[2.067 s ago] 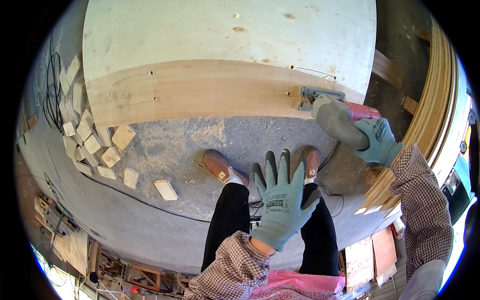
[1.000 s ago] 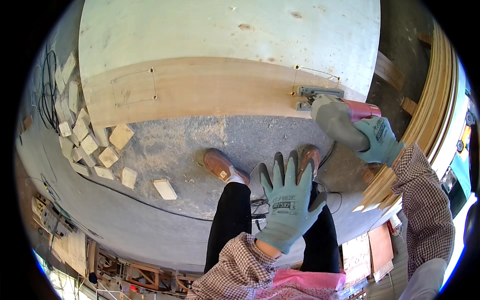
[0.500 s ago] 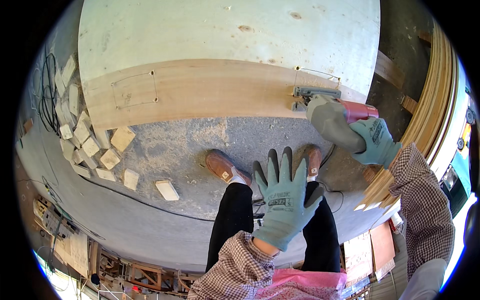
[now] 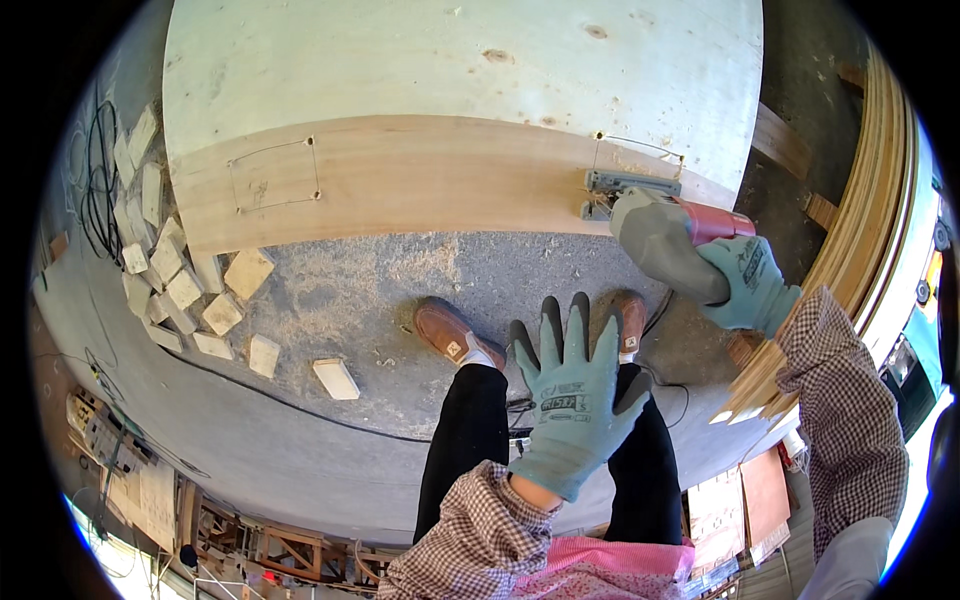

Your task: The person uses a jigsaw to cut rectangular notches along the edge of a large wooden board. After completing the cuts, the person coils the jigsaw's power cord and walks across the workshop floor.

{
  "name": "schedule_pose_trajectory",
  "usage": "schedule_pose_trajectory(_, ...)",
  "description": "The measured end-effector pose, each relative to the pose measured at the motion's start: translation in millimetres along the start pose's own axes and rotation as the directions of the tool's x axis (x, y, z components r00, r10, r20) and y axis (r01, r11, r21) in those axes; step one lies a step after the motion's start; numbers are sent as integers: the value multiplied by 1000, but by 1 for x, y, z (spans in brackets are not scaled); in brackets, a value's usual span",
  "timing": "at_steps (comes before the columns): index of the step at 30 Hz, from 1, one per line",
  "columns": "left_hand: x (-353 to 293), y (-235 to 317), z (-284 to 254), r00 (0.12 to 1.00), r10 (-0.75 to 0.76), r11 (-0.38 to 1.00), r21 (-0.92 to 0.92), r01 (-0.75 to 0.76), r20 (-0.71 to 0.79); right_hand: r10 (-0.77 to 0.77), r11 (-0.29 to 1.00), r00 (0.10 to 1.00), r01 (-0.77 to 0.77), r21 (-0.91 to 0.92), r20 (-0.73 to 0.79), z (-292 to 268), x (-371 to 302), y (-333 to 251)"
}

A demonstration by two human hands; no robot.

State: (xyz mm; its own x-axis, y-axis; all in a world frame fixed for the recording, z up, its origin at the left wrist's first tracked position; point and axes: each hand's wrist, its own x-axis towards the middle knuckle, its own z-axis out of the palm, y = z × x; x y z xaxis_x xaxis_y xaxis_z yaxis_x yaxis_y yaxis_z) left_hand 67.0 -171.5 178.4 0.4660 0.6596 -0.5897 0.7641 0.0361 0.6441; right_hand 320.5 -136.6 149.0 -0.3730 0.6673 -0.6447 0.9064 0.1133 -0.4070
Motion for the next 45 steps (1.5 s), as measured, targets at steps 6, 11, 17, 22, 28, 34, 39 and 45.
schedule_pose_trajectory(6,-2,0,2,1000,-1,1000,-7,1,-16,-41,999,997,39,-36,-63,1,0,-6)
schedule_pose_trajectory(11,-1,1,2,1000,-9,1000,4,9,-14,-25,999,998,24,-33,-51,0,4,-10)
schedule_pose_trajectory(17,-2,-2,1,1000,-8,1000,-7,8,-29,4,1000,1000,-5,-18,-31,-3,12,-18)
schedule_pose_trajectory(22,-5,-9,-2,998,-36,999,-41,34,-50,65,998,985,-62,23,-159,15,1,-19)
schedule_pose_trajectory(28,-8,-13,-12,998,-31,995,-97,26,-53,430,833,886,-314,456,-175,39,1,-65)
schedule_pose_trajectory(34,-16,-22,-18,997,-63,989,-134,56,-43,800,260,595,-230,938,-76,85,14,-110)
schedule_pose_trajectory(39,-31,-37,40,978,-207,875,-446,189,9,889,-67,447,-81,994,96,77,36,-143)
schedule_pose_trajectory(45,-38,-42,71,818,-409,-200,-914,352,404,910,-76,410,9,997,66,78,43,-147)
